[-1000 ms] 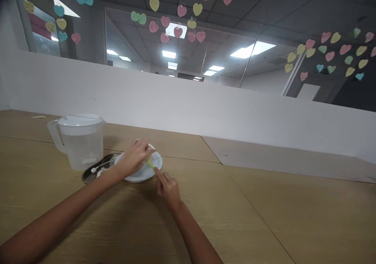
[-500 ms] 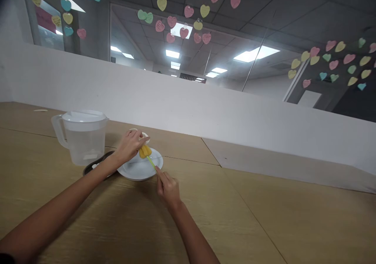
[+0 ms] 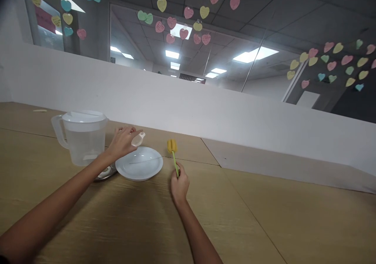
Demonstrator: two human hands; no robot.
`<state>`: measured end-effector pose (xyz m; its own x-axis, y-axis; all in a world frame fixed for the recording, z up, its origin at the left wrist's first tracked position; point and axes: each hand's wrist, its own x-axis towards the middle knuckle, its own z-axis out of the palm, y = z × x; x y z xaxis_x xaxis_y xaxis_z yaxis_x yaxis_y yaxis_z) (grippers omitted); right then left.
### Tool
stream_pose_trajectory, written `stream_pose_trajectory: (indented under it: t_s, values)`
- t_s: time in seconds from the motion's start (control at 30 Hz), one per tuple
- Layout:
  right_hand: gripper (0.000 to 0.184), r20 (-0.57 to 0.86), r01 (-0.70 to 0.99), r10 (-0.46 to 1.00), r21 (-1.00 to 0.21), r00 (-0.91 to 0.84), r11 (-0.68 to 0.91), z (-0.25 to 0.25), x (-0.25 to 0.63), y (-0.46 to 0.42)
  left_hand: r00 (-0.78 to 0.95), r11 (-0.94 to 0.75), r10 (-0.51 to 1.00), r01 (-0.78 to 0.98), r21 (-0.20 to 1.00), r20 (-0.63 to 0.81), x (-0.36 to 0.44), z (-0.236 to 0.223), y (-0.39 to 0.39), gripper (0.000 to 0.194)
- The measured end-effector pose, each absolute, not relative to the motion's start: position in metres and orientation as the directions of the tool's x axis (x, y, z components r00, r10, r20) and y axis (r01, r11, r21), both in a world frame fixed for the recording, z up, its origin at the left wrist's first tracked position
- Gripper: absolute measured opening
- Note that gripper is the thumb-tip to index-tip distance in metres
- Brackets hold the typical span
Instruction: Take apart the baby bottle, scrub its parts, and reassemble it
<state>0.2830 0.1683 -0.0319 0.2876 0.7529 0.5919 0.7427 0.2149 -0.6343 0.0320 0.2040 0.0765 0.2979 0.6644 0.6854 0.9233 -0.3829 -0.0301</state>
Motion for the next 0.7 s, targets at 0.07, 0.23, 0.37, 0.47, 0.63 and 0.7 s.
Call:
stream_pose_trajectory:
  t_s: [0.07,0.23,0.37,0.47,0.63,0.7]
  values:
    - [0.039,0.471,0.813,0.834,-0.581,0.287,0.048,-0.031,0.284,0.169,0.243,-0.395,0.71,0.915,0.088,0.661,0.037,0.085,0.197,0.056]
    - [0.037,0.297,0.951,0.95,-0.308,0.099,-0.003,-0.032,0.278,0.165,0.304,-0.477,0.809,0.839,0.261,0.503,0.05,0.105,0.167,0.079]
    - [0.029,0.301,0.972,0.953,-0.228,0.02,0.051,-0.03,0.272,0.162,0.523,-0.614,0.783,0.735,0.287,0.336,0.061,0.109,0.144,0.083]
    - [0.025,0.278,0.973,0.961,-0.224,0.007,0.058,-0.028,0.271,0.161,0.688,-0.715,0.697,0.644,0.27,0.204,0.071,0.103,0.135,0.07]
    - [0.03,0.236,0.978,0.972,-0.204,0.01,0.039,-0.024,0.27,0.16,0.794,-0.791,0.601,0.574,0.211,0.094,0.086,0.086,0.138,0.035]
    - [0.03,0.225,0.98,0.974,-0.198,0.02,0.026,-0.023,0.269,0.159,0.814,-0.809,0.576,0.554,0.195,0.076,0.087,0.08,0.143,0.035]
